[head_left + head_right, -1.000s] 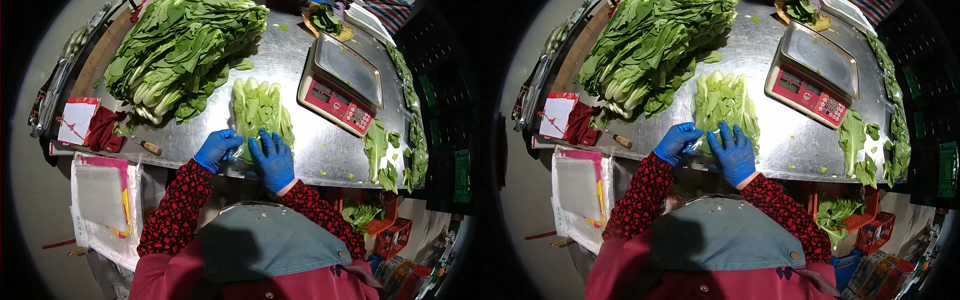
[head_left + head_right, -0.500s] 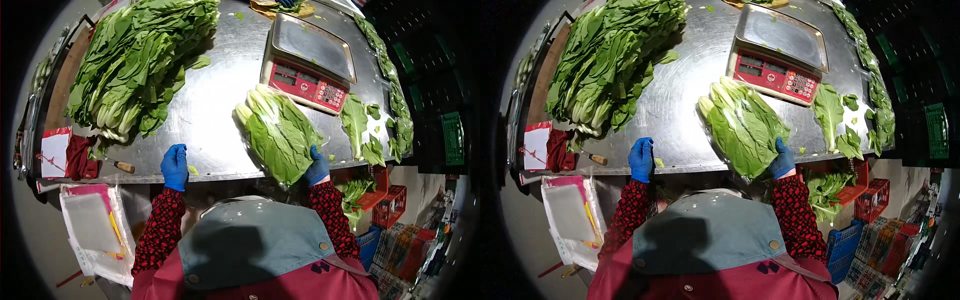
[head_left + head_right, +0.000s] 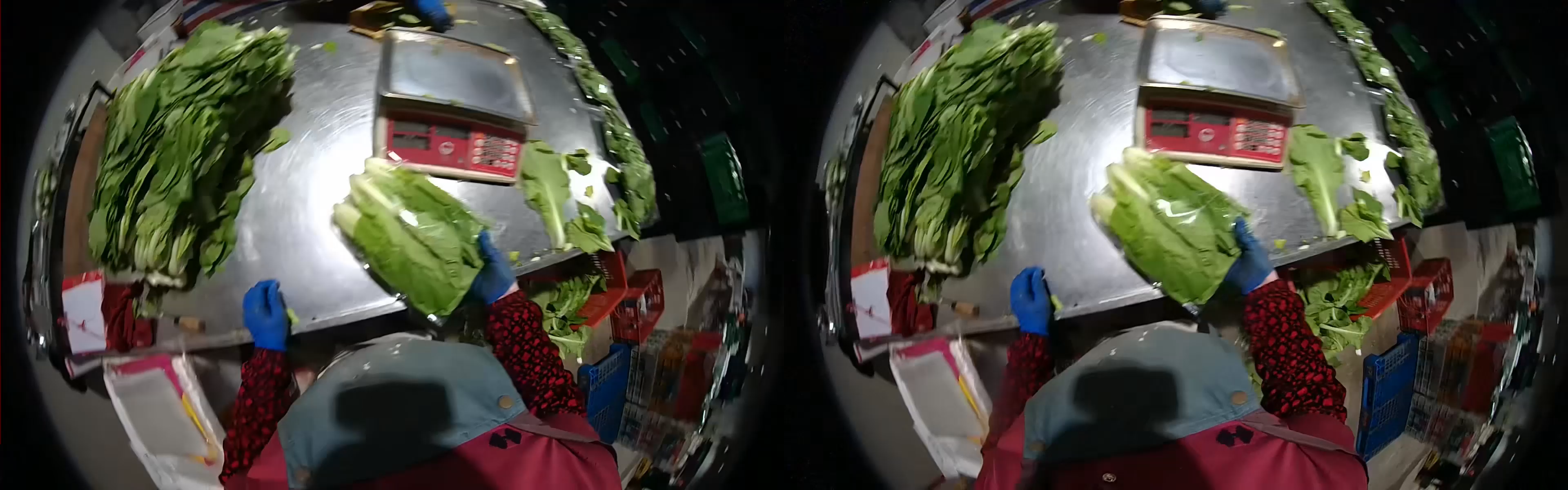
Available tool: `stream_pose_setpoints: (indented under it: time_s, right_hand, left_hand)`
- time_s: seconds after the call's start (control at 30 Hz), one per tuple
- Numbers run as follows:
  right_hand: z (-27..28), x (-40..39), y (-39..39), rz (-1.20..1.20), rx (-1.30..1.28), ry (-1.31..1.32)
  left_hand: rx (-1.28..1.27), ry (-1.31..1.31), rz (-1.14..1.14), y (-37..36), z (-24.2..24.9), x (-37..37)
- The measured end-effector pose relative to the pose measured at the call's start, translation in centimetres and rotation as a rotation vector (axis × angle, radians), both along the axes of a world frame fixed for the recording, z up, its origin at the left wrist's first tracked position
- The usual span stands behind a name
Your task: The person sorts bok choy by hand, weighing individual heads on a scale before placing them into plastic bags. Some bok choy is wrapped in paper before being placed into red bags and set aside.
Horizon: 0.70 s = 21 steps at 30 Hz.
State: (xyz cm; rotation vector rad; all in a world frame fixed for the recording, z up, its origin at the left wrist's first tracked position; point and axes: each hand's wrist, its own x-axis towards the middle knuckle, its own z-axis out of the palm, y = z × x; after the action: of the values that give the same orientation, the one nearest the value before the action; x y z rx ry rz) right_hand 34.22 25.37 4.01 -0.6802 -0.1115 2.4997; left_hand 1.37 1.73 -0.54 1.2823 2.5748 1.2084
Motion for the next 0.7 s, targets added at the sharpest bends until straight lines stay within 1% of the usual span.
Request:
stream_pose_setpoints:
  time_s: [0.07,0.1,0.13,0.2,0.27,0.3,0.37,0.4,0.43,0.47,0.5,0.57,0.6,0.67,0.7]
  right_hand:
    - [-0.8,0.4,0.9,0.027,0.077,-0.048]
    - [0.7,0.1,1.0,0.017,0.155,-0.108]
    - [0.6,-0.1,1.6,0.014,0.188,-0.137]
    - [5.8,-0.5,1.7,0.014,0.365,-0.236]
    - [9.4,0.5,2.8,0.072,0.493,-0.169]
    - [11.5,1.4,3.3,0.02,0.501,-0.13]
    - [15.2,4.4,4.8,-0.069,0.474,-0.159]
    - [16.8,5.9,5.7,-0.131,0.453,-0.125]
    - [18.0,7.7,6.7,-0.192,0.431,-0.146]
    - [18.9,9.6,7.7,-0.251,0.408,-0.167]
    - [19.4,11.4,8.8,-0.285,0.429,-0.142]
    - [20.4,14.7,11.3,-0.45,0.622,-0.214]
    - [20.2,16.1,12.8,-0.534,0.583,-0.184]
    - [20.9,19.7,16.5,-0.716,0.695,-0.397]
    - [21.4,21.7,18.4,-0.826,0.645,-0.537]
  left_hand:
    - [0.034,-0.002,0.008,0.2,0.1,0.6]
    - [-0.037,-0.054,0.022,0.0,-0.4,0.4]
    - [-0.118,0.015,-0.026,-0.6,-1.8,-0.6]
    - [-0.062,-0.058,0.056,-0.3,-1.1,0.4]
    - [-0.099,0.023,0.027,-0.5,-1.0,0.3]
    - [-0.086,0.031,0.005,-1.0,-1.7,-0.2]
    - [-0.17,0.086,-0.006,-1.2,-3.1,-1.4]
    - [-0.162,0.089,-0.023,0.2,-0.7,0.3]
    - [-0.197,0.003,0.029,1.7,3.9,3.5]
    - [-0.234,-0.084,0.083,2.9,6.5,5.4]
    - [-0.239,0.024,0.108,1.8,3.4,3.8]
    - [-0.229,0.03,0.082,2.4,3.0,4.3]
    - [-0.227,0.033,0.066,2.8,3.0,4.6]
    - [-0.224,0.041,0.039,3.7,3.3,5.2]
    - [-0.223,0.045,0.028,4.1,3.8,5.5]
